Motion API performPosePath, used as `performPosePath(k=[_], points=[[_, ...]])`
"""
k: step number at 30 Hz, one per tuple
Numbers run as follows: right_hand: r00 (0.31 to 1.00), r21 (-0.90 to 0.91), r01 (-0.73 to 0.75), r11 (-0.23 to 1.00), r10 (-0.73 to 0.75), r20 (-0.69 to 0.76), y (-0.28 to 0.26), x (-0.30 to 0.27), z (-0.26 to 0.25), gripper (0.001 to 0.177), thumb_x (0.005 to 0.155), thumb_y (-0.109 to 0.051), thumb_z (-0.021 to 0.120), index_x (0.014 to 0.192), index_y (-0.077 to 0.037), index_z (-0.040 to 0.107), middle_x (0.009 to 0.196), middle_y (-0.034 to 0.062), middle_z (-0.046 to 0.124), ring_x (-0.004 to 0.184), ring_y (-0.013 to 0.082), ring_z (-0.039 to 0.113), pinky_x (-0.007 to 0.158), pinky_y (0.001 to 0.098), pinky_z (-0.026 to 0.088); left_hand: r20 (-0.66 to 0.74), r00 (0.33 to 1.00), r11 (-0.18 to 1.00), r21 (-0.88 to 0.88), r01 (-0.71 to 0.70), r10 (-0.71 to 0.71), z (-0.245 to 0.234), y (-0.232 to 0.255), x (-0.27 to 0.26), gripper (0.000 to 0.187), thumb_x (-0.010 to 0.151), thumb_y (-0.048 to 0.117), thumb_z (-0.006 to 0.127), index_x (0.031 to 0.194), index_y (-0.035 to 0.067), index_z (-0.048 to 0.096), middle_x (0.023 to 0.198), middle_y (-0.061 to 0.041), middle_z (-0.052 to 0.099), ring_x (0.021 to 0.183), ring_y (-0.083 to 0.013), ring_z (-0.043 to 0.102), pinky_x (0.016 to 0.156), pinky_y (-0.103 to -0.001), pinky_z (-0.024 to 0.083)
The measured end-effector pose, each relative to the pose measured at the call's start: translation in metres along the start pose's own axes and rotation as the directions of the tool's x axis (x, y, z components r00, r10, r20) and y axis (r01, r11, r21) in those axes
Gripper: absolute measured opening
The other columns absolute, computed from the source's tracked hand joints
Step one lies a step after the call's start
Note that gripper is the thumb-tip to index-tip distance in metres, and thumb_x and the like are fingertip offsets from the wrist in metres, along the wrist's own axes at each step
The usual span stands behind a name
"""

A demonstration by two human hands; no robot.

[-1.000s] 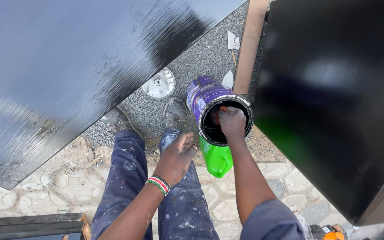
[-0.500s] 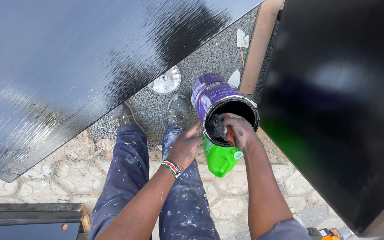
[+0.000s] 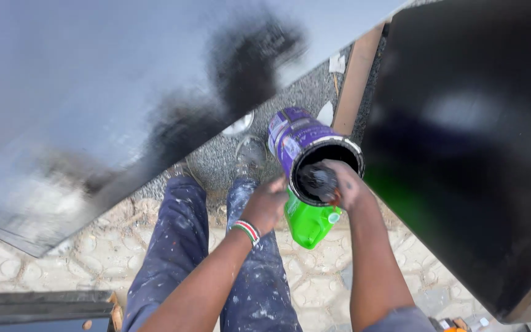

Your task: Applying black paint to a wooden furniture panel using a sponge

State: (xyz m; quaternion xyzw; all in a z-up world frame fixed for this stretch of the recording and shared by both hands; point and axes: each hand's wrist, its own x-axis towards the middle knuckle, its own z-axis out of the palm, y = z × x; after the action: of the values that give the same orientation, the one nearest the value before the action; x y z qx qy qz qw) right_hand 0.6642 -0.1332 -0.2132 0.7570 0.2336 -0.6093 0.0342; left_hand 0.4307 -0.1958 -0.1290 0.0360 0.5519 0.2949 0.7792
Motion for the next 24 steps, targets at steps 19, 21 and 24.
performPosePath(k=[19, 21, 24], points=[[0.101, -0.768, 0.640, 0.011, -0.992, 0.070, -0.366, -0.186, 0.127, 0.017, 0.109, -0.022, 0.077, 0.102, -0.012, 0.065, 0.093, 0.0111, 0.065, 0.086, 0.0352, 0.063, 0.081, 0.0522, 0.051, -0.182, 0.839, 0.395, 0.918, -0.041, 0.512, -0.135, 0.437, -0.124, 0.061, 0.116, 0.050, 0.060, 0.068, 0.013, 0.067, 0.064, 0.002, 0.080, 0.065, -0.0202, 0.074, 0.075, -0.045, 0.057], [-0.099, -0.812, 0.522, -0.262, -0.964, 0.247, -0.374, -0.168, 0.113, 0.016, 0.112, -0.014, 0.071, 0.102, -0.006, 0.062, 0.097, 0.0191, 0.062, 0.093, 0.0440, 0.061, 0.082, 0.0575, 0.049, -0.168, 0.855, 0.315, 0.949, 0.007, 0.490, -0.136, 0.460, -0.105, 0.068, 0.121, 0.053, 0.057, 0.065, 0.015, 0.067, 0.063, 0.003, 0.079, 0.071, -0.0248, 0.077, 0.081, -0.050, 0.061], [0.110, -0.813, 0.566, 0.135, -0.990, -0.087, -0.354, -0.160, 0.128, 0.031, 0.113, -0.021, 0.074, 0.093, -0.005, 0.056, 0.088, 0.0183, 0.063, 0.078, 0.0459, 0.058, 0.078, 0.0611, 0.046, -0.167, 0.912, 0.236, 0.968, 0.080, 0.374, -0.135, 0.490, -0.093, 0.071, 0.123, 0.064, 0.052, 0.073, 0.017, 0.072, 0.064, -0.001, 0.080, 0.056, -0.0201, 0.070, 0.076, -0.043, 0.061]])
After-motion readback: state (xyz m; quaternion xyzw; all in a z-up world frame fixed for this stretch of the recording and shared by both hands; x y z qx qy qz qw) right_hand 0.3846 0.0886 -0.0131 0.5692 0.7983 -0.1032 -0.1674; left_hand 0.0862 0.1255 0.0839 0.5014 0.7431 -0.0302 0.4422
